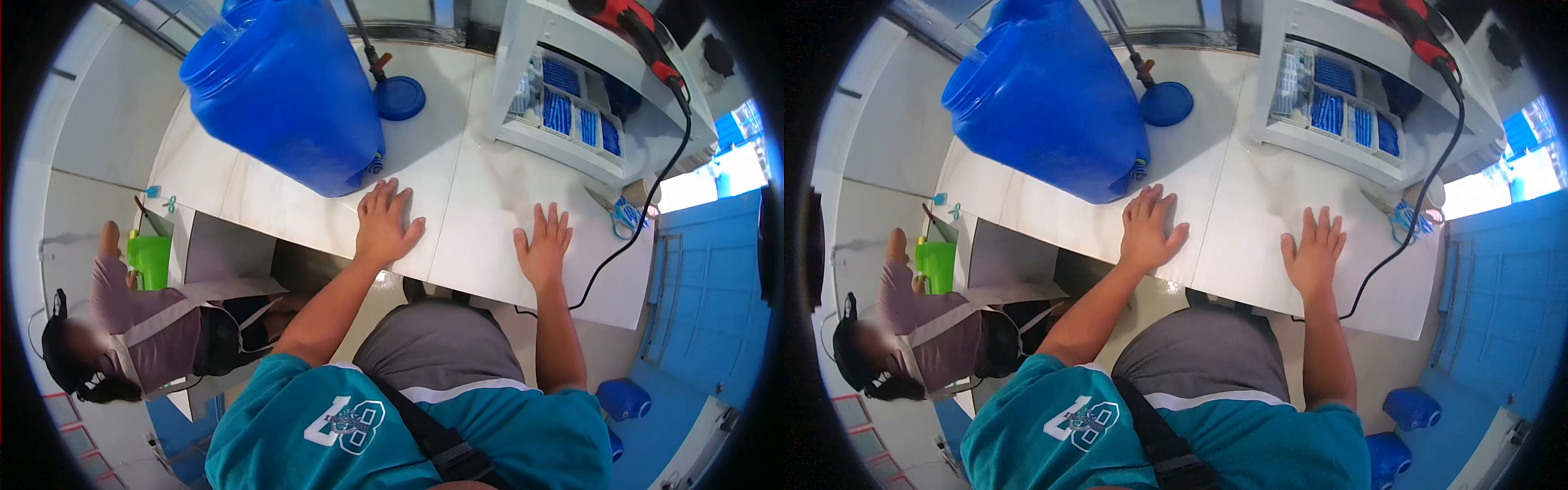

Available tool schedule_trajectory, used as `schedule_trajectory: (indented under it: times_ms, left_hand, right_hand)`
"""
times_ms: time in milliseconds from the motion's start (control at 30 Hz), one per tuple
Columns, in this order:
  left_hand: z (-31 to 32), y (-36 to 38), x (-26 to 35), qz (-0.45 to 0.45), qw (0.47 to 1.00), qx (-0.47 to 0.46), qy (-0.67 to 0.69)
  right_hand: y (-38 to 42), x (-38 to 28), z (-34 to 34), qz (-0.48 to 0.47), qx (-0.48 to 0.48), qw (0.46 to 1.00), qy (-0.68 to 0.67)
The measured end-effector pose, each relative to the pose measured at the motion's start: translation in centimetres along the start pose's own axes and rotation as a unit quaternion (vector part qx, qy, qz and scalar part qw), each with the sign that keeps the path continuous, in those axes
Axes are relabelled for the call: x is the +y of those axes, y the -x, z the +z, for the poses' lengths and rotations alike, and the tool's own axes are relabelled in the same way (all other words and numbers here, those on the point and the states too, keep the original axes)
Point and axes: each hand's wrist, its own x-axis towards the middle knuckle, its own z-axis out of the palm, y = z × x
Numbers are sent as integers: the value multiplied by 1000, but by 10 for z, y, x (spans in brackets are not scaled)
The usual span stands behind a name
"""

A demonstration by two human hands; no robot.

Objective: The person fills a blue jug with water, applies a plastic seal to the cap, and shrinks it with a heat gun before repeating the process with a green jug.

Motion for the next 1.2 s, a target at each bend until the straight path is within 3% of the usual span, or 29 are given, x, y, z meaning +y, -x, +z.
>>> schedule_trajectory:
  times_ms: [67, 167, 233, 367, 433, 567, 667, 733, 800, 867, 933, 1000, 1067, 1133, 1200]
  left_hand:
    - [0, 1, -1, 7, 1000, 1, 7]
    - [0, 2, -3, 3, 1000, -1, 14]
    - [-1, 2, -3, 1, 1000, -3, 17]
    - [-5, 6, -10, 26, 999, -25, 15]
    - [-10, 8, -16, 55, 997, -54, 10]
    - [-39, 23, -49, 137, 983, -102, 70]
    - [-68, 35, -104, 149, 976, -119, 108]
    - [-101, 35, -136, 23, 972, -144, 185]
    - [-139, 30, -156, -136, 969, -78, 190]
    - [-175, 7, -176, -126, 973, 27, 192]
    - [-206, -23, -196, -45, 970, 137, 197]
    - [-245, -56, -195, -34, 964, 163, 207]
    - [-275, -89, -191, 13, 952, 174, 250]
    - [-301, -123, -182, 77, 957, 179, 214]
    - [-324, -153, -180, 150, 967, 186, 93]
  right_hand:
    - [-8, -6, 9, 0, 18, 1000, -3]
    - [-23, -21, 11, -89, -7, 994, -59]
    - [-38, -54, 3, -172, -32, 971, -166]
    - [-83, -122, -11, -226, -65, 943, -236]
    - [-114, -153, -13, -256, -34, 921, -293]
    - [-185, -208, -34, -287, 37, 915, -282]
    - [-229, -233, -33, -286, 92, 914, -272]
    - [-252, -245, -28, -285, 117, 915, -261]
    - [-270, -254, -21, -260, 89, 950, -152]
    - [-284, -259, -9, -265, 96, 952, -124]
    - [-293, -266, -6, -270, 102, 953, -95]
    - [-297, -272, -6, -283, 61, 954, -81]
    - [-299, -274, -2, -283, 89, 953, -65]
    - [-300, -275, -4, -286, 118, 950, -48]
    - [-298, -276, -8, -265, 108, 958, 26]
